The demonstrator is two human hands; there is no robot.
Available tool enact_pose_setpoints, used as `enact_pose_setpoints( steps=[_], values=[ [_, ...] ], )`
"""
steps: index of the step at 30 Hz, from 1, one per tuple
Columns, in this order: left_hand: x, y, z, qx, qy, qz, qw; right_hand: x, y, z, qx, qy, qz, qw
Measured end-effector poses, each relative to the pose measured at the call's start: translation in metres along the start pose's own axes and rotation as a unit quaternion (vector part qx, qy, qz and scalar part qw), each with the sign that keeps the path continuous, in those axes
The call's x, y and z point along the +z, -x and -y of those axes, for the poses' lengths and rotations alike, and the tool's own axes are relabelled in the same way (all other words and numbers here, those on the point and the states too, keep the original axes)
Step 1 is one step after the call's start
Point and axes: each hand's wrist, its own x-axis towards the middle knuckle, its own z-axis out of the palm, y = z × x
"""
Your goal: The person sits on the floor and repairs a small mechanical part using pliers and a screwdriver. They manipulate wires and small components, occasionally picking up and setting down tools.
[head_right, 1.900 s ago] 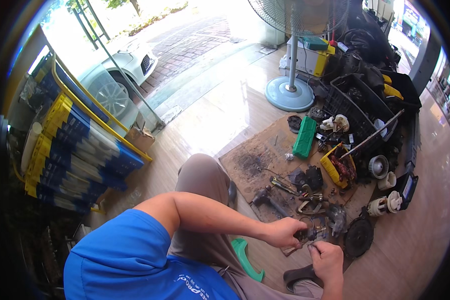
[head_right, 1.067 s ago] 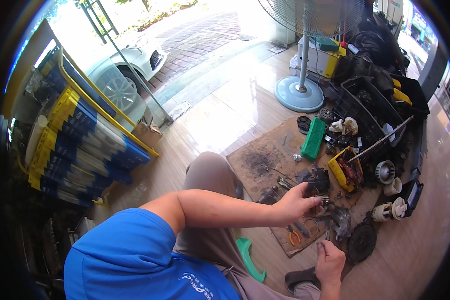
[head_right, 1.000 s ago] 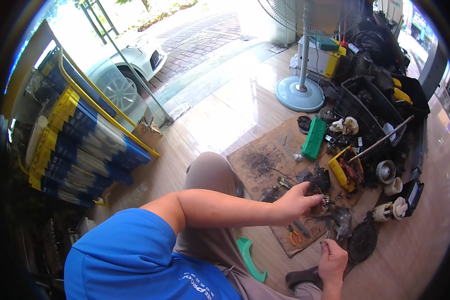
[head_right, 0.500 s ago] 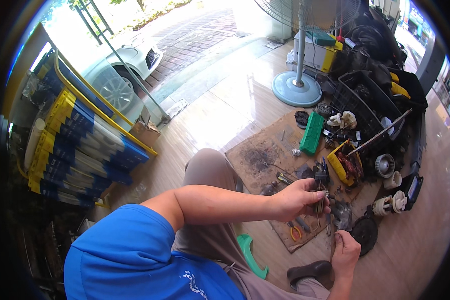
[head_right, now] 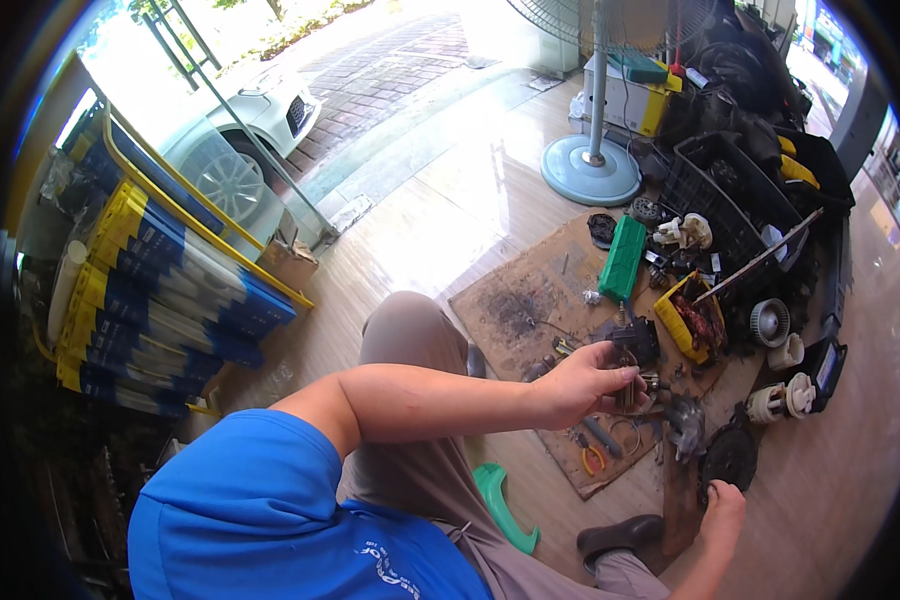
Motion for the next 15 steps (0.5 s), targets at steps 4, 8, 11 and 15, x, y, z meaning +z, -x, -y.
enact_pose_setpoints(
  steps=[4, 8, 11, 15],
  values=[
    [-0.002, -0.003, 0.004, 0.000, -0.023, 0.001, 1.000, 0.008, 0.011, -0.038, 0.068, 0.047, 0.035, 0.996],
    [-0.002, -0.001, 0.007, 0.002, -0.052, -0.009, 0.999, 0.015, 0.013, -0.048, 0.141, 0.083, 0.103, 0.981],
    [0.003, 0.004, 0.008, -0.016, -0.110, -0.033, 0.993, 0.015, 0.020, -0.061, 0.216, 0.129, 0.202, 0.947],
    [0.007, 0.012, 0.014, -0.042, -0.187, -0.050, 0.980, 0.030, 0.016, -0.059, 0.131, 0.082, 0.193, 0.969]
  ],
)
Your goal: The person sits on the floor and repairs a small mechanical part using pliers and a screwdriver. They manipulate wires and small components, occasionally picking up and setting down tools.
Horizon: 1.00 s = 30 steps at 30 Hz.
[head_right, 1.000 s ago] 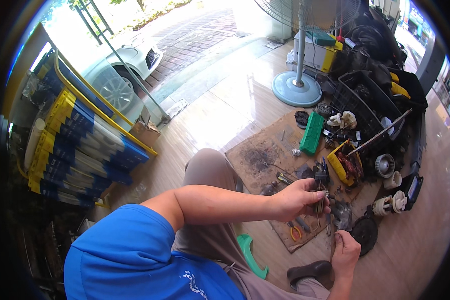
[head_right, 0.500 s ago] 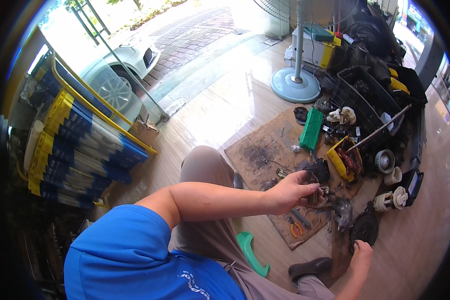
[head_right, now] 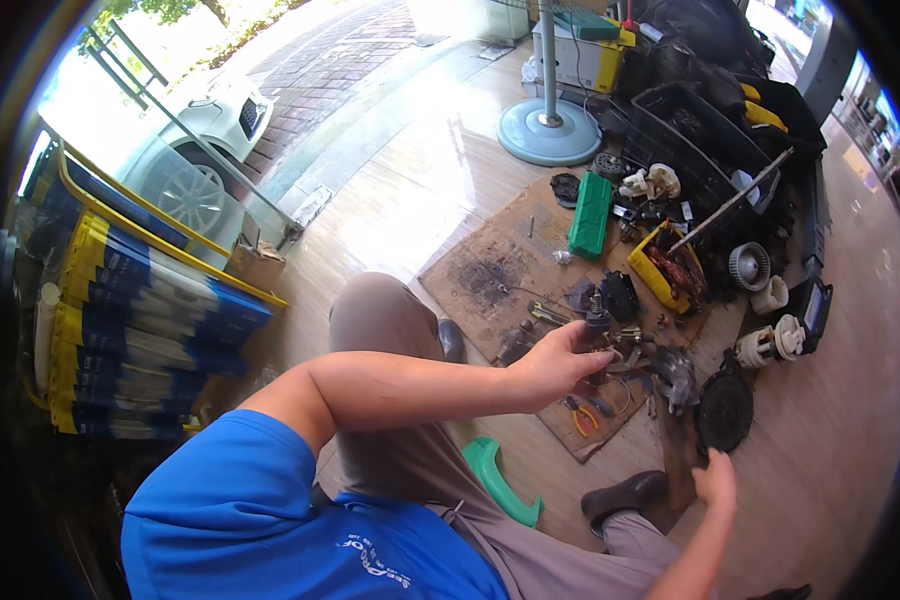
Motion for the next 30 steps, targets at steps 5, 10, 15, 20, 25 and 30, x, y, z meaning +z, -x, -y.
enact_pose_setpoints(
  steps=[5, 10, 15, 20, 25, 30],
  values=[
    [0.010, 0.001, 0.020, 0.007, 0.006, 0.061, 0.998, -0.011, 0.007, 0.127, -0.118, -0.397, -0.026, 0.910],
    [0.010, -0.002, 0.029, 0.011, 0.020, 0.150, 0.988, -0.033, 0.044, 0.208, -0.195, -0.538, 0.049, 0.819],
    [0.003, -0.003, 0.023, -0.001, 0.017, 0.124, 0.992, -0.063, 0.054, 0.223, -0.245, -0.341, -0.080, 0.904],
    [-0.002, -0.003, 0.026, -0.003, -0.010, 0.146, 0.989, -0.056, 0.056, 0.221, -0.291, -0.409, -0.114, 0.858],
    [-0.001, -0.003, 0.025, -0.027, -0.047, 0.176, 0.983, -0.057, 0.058, 0.221, -0.134, -0.581, 0.097, 0.797],
    [0.006, 0.001, 0.019, -0.040, -0.085, 0.176, 0.980, -0.066, 0.053, 0.212, -0.276, -0.383, -0.020, 0.882]
  ],
)
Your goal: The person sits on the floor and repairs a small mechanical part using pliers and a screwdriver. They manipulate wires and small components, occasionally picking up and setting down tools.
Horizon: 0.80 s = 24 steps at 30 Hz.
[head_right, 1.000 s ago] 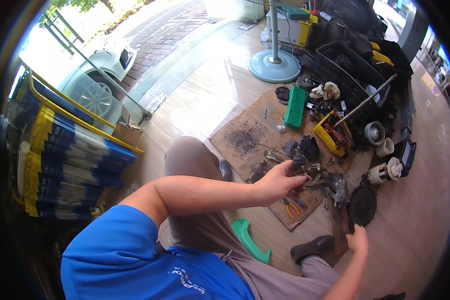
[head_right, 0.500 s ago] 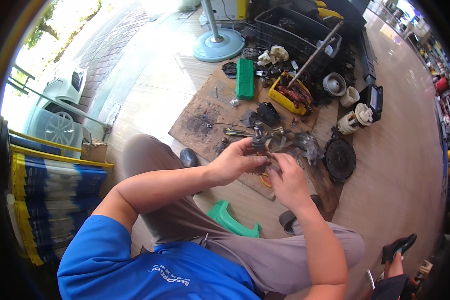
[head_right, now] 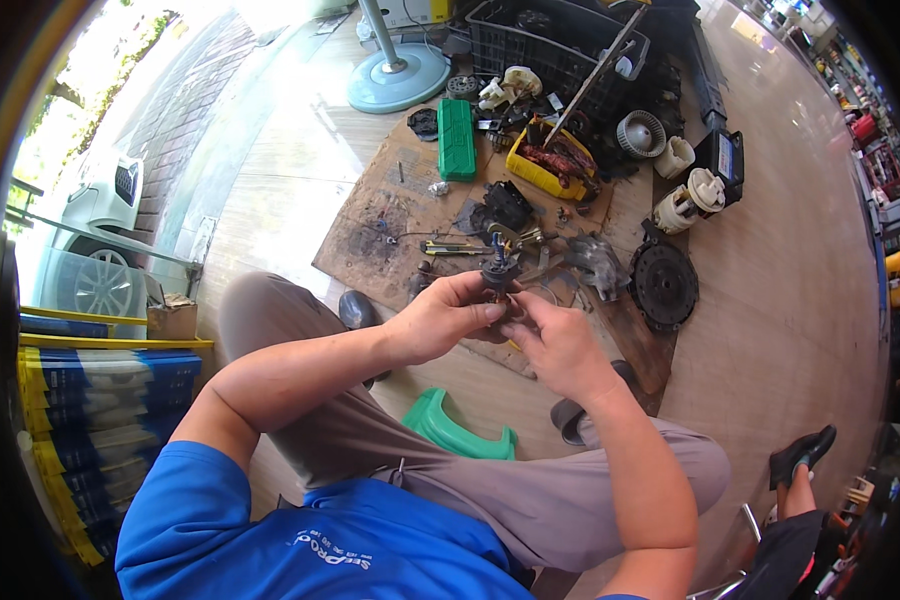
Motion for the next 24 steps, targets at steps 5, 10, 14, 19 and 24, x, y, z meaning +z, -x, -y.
enact_pose_setpoints(
  steps=[5, 10, 14, 19, 24],
  values=[
    [0.000, 0.000, -0.001, -0.008, -0.037, 0.030, 0.999, -0.016, 0.002, 0.010, -0.022, 0.134, 0.024, 0.990],
    [-0.002, 0.002, -0.011, -0.039, -0.053, 0.014, 0.998, -0.031, 0.003, 0.004, -0.076, 0.175, -0.026, 0.981],
    [-0.004, 0.001, -0.001, -0.010, -0.126, 0.034, 0.991, -0.035, 0.005, 0.003, -0.107, 0.243, -0.033, 0.964],
    [0.000, 0.005, -0.009, 0.024, -0.355, -0.025, 0.934, -0.033, 0.007, 0.003, -0.118, 0.292, -0.056, 0.948],
    [0.004, 0.005, -0.017, -0.020, -0.365, -0.111, 0.924, -0.030, 0.007, 0.007, -0.144, 0.287, -0.073, 0.944]
  ],
)
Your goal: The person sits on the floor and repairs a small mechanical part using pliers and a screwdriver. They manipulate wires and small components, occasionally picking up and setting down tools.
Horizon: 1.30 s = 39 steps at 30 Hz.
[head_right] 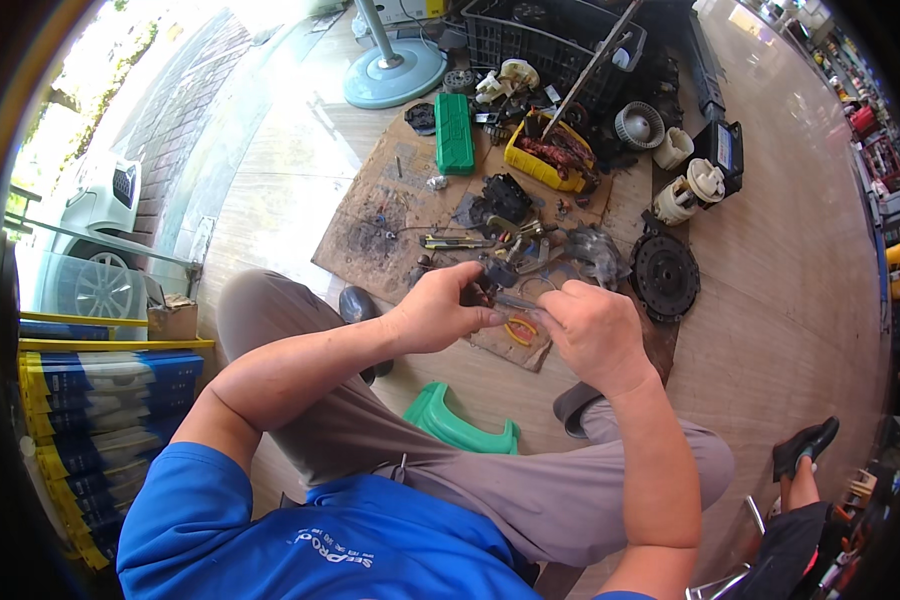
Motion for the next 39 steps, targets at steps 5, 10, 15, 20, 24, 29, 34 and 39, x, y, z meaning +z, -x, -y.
enact_pose_setpoints(
  steps=[5, 10, 15, 20, 24, 29, 34, 39],
  values=[
    [0.002, -0.014, 0.024, 0.006, 0.090, -0.109, 0.990, -0.002, -0.002, 0.005, -0.005, -0.015, -0.009, 1.000],
    [-0.008, -0.020, 0.016, 0.027, 0.298, -0.120, 0.947, 0.007, 0.002, 0.006, -0.013, -0.030, -0.009, 0.999],
    [-0.016, -0.019, 0.002, 0.051, 0.462, -0.159, 0.871, 0.010, -0.002, 0.010, 0.003, -0.031, -0.014, 0.999],
    [-0.031, -0.024, -0.006, 0.037, 0.507, -0.208, 0.836, 0.020, 0.000, 0.004, 0.000, -0.026, -0.065, 0.998],
    [-0.042, -0.021, -0.003, 0.039, 0.547, -0.147, 0.823, 0.019, 0.001, -0.003, 0.029, -0.029, -0.072, 0.997],
    [-0.045, -0.015, -0.006, 0.043, 0.566, -0.101, 0.817, 0.010, 0.002, -0.008, 0.046, -0.030, -0.070, 0.996],
    [-0.046, -0.012, -0.009, 0.042, 0.560, -0.079, 0.824, 0.007, 0.003, -0.017, 0.043, -0.046, -0.079, 0.995],
    [-0.044, -0.011, -0.015, 0.036, 0.554, -0.095, 0.827, 0.009, 0.006, -0.027, 0.059, -0.056, -0.066, 0.995]
  ],
)
